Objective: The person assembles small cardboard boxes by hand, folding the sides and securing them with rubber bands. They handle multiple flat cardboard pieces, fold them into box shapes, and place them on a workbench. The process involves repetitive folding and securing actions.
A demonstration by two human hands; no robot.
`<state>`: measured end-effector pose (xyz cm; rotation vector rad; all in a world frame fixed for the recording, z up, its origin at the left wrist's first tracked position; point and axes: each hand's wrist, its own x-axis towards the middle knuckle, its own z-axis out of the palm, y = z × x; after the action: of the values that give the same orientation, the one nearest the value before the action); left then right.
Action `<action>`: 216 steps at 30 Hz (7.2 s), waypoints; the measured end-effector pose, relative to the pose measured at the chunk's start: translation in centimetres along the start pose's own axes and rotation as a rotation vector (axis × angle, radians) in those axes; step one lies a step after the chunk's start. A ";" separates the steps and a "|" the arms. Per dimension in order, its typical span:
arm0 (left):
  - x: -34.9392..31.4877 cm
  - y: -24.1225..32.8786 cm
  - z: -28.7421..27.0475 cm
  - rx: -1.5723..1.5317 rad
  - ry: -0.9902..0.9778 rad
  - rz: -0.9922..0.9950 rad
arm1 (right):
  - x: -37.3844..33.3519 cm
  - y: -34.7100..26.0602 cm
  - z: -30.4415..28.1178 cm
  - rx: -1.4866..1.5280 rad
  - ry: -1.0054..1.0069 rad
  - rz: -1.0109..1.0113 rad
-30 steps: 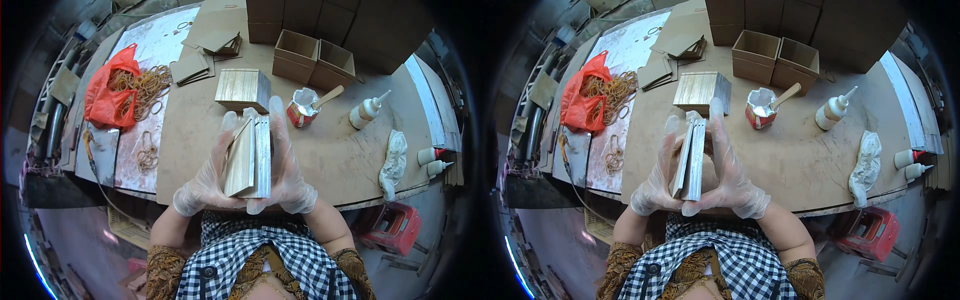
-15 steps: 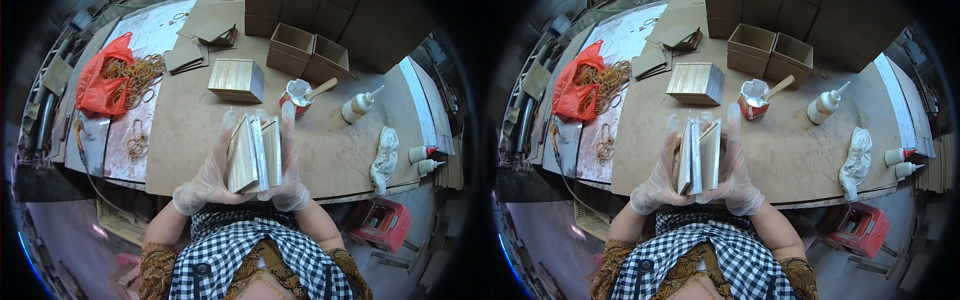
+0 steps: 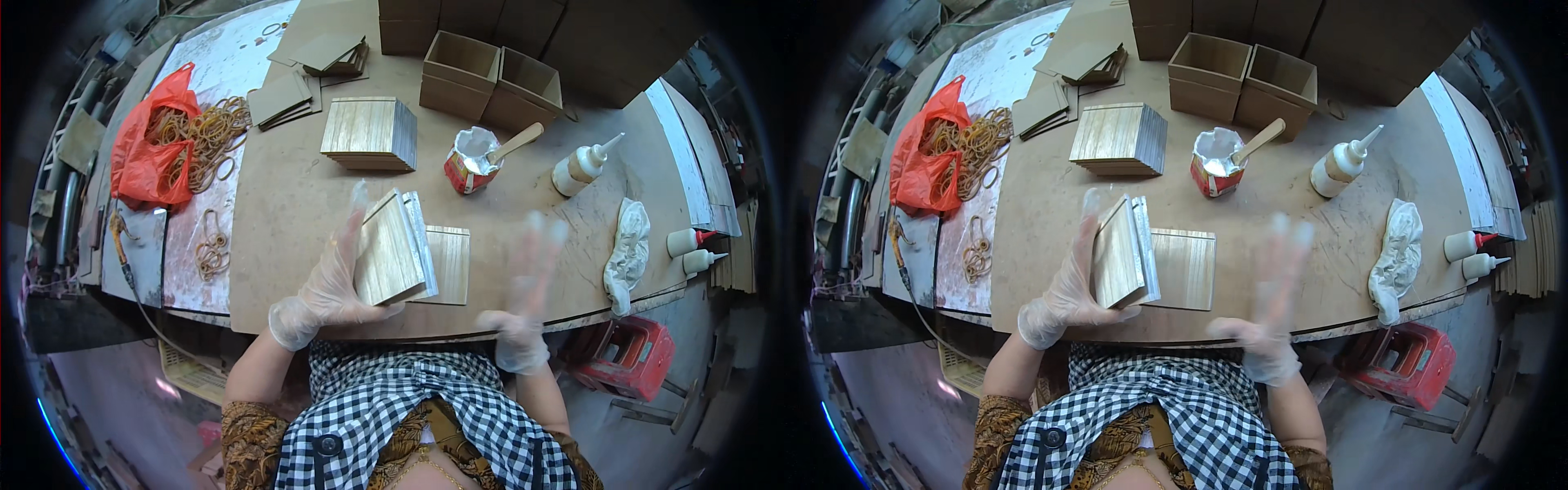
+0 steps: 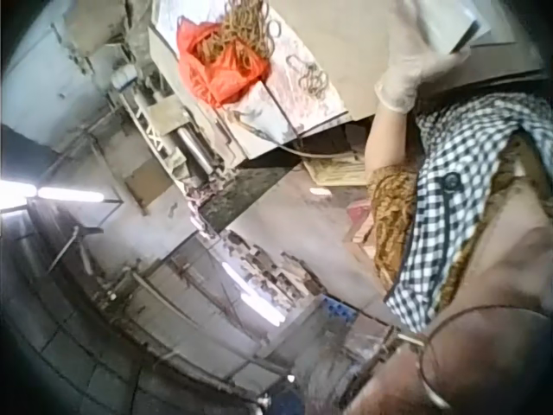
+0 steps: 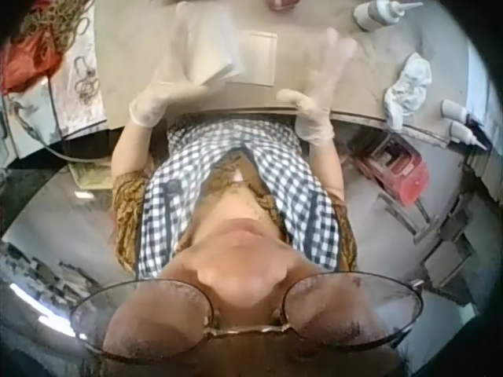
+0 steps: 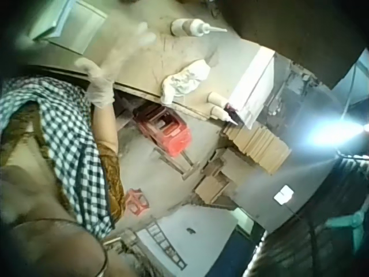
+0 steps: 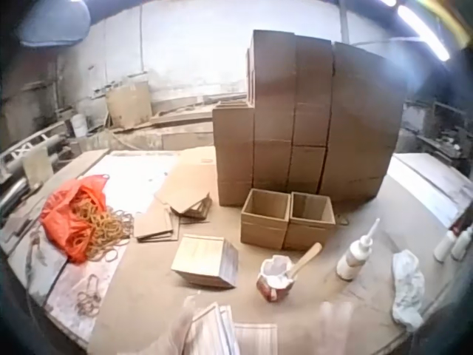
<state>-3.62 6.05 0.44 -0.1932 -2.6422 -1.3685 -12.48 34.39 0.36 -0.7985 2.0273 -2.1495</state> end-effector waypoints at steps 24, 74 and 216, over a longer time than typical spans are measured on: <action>-3.5 3.3 0.5 -0.515 -0.112 -0.096 | 2.3 -3.0 8.4 0.404 -0.415 0.217; -5.6 0.0 -11.4 0.537 -0.150 -0.337 | 1.0 -0.7 6.5 0.356 -0.065 0.054; -13.7 -10.6 -15.5 0.134 0.520 -0.461 | -2.5 2.3 4.9 -0.007 0.102 -0.085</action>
<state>9.07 -13.26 -1.99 0.7274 -2.3831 -1.1337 -8.97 30.69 -2.65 -0.8062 2.0866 -2.2737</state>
